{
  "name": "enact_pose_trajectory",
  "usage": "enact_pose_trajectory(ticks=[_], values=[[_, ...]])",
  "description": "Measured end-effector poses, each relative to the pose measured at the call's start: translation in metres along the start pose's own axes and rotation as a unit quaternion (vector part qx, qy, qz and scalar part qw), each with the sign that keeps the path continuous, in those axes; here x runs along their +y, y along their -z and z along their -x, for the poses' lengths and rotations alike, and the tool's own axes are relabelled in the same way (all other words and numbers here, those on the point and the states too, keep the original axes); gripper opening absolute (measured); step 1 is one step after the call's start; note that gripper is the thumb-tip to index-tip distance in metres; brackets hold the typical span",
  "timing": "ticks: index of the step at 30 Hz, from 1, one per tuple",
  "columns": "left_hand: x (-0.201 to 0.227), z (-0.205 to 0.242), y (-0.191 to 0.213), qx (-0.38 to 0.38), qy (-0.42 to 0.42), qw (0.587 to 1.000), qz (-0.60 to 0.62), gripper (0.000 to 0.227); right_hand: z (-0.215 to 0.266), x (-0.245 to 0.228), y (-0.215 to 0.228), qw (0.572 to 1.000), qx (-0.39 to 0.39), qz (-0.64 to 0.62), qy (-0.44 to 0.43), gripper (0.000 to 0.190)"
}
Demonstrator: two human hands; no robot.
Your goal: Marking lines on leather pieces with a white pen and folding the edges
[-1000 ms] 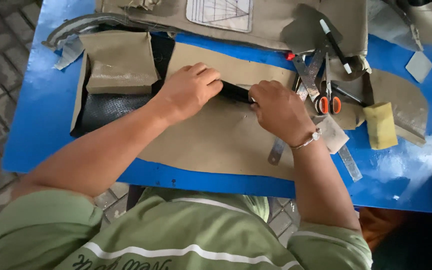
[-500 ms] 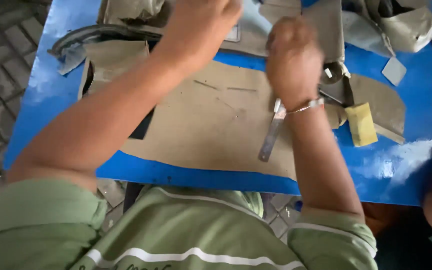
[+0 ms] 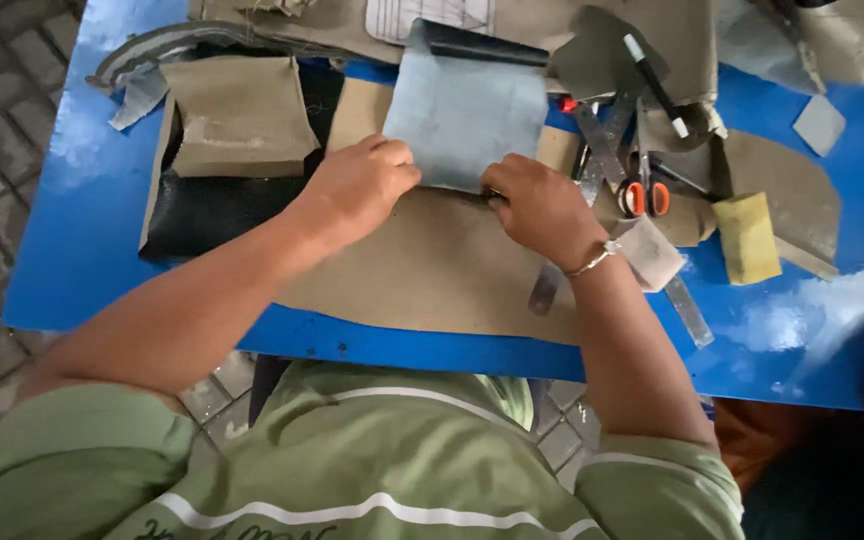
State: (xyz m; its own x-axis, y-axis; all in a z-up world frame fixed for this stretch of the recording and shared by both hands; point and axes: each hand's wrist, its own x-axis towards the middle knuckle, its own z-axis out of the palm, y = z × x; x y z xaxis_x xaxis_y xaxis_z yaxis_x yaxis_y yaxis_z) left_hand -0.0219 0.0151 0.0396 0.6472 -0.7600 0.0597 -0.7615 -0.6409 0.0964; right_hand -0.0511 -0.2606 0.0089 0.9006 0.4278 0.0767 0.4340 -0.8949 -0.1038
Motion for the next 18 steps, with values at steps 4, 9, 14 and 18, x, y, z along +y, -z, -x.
enact_pose_trajectory(ticks=[4, 9, 14, 18], values=[[-0.001, 0.002, -0.019, 0.054, 0.034, 0.996, 0.063, 0.021, 0.003, -0.002, 0.008, 0.999, 0.017, -0.009, 0.047, 0.016], [0.001, 0.011, -0.025, 0.078, 0.003, 0.997, 0.003, 0.021, 0.003, -0.002, 0.015, 0.998, -0.008, -0.026, 0.063, 0.015], [-0.023, 0.005, -0.067, 0.1, -0.02, 0.995, 0.018, 0.028, 0.001, -0.003, 0.016, 0.998, -0.029, -0.041, 0.039, 0.01], [-0.013, 0.008, -0.054, 0.074, -0.004, 0.997, 0.037, 0.025, -0.001, 0.0, 0.02, 0.996, -0.04, -0.062, 0.058, 0.012]])
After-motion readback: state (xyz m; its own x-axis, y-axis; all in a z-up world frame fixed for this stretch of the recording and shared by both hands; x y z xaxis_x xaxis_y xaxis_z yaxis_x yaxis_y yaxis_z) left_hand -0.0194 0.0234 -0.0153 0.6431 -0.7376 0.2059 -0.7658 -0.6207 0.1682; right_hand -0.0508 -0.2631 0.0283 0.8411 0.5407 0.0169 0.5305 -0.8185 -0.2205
